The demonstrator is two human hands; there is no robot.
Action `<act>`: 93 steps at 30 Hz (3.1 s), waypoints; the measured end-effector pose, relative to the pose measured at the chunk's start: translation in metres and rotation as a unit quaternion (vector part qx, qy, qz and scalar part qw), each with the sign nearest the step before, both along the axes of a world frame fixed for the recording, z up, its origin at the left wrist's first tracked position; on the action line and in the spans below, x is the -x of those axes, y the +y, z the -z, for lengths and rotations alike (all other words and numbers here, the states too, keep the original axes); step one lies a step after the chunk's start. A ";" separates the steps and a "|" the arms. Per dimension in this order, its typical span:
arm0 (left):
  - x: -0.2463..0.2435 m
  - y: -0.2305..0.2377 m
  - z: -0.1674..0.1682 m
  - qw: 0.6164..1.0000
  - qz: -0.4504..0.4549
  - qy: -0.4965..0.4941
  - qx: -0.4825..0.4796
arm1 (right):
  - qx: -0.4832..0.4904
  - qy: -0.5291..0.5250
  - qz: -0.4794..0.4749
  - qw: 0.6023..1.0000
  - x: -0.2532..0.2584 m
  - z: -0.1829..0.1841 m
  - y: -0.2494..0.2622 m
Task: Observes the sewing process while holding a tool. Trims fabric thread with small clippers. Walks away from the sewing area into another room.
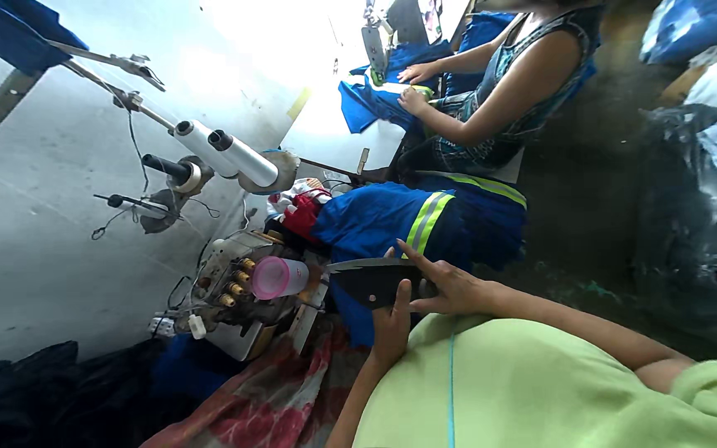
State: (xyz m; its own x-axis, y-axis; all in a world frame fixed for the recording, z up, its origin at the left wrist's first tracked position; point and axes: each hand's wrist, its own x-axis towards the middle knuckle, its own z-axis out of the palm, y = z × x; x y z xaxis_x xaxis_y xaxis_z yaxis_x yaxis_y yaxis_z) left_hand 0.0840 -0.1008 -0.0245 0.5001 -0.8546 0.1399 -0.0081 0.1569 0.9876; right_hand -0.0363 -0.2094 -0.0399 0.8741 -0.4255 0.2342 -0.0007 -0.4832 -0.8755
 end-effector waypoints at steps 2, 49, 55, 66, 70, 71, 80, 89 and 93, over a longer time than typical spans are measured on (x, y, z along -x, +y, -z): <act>-0.001 0.000 0.001 0.999 0.011 0.031 0.000 | -0.016 0.004 -0.006 1.000 0.001 -0.003 0.000; -0.019 -0.003 0.005 0.981 0.140 0.133 -0.019 | -0.285 -0.065 0.090 0.952 0.002 -0.011 -0.004; -0.017 -0.001 0.005 0.984 0.134 0.094 -0.074 | -0.330 -0.068 0.120 0.934 0.006 -0.014 -0.016; -0.018 0.001 0.004 0.987 0.147 -0.012 -0.064 | -0.287 -0.104 0.165 0.938 -0.004 -0.011 -0.009; -0.021 0.002 0.006 0.988 0.149 -0.022 -0.044 | -0.285 -0.128 0.164 0.936 -0.005 -0.011 -0.008; -0.021 0.002 0.007 0.988 0.148 -0.020 -0.041 | -0.283 -0.132 0.163 0.936 -0.005 -0.011 -0.009; -0.022 0.004 0.007 0.989 0.141 -0.029 -0.031 | -0.280 -0.126 0.174 0.936 0.001 -0.014 -0.010; -0.020 0.005 0.007 0.989 0.144 0.031 0.010 | -0.328 -0.149 0.161 0.919 -0.001 -0.015 -0.002; -0.019 0.006 0.006 0.989 0.142 0.038 0.007 | -0.379 -0.138 0.163 0.900 -0.001 -0.022 0.002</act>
State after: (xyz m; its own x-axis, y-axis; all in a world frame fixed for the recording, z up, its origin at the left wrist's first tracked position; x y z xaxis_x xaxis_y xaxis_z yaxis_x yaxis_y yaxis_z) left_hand 0.1029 -0.0944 -0.0307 0.2487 -0.9606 0.1242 0.1117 0.1558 0.9815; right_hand -0.0353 -0.2071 -0.0178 0.6264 -0.7783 -0.0432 0.2335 0.2401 -0.9422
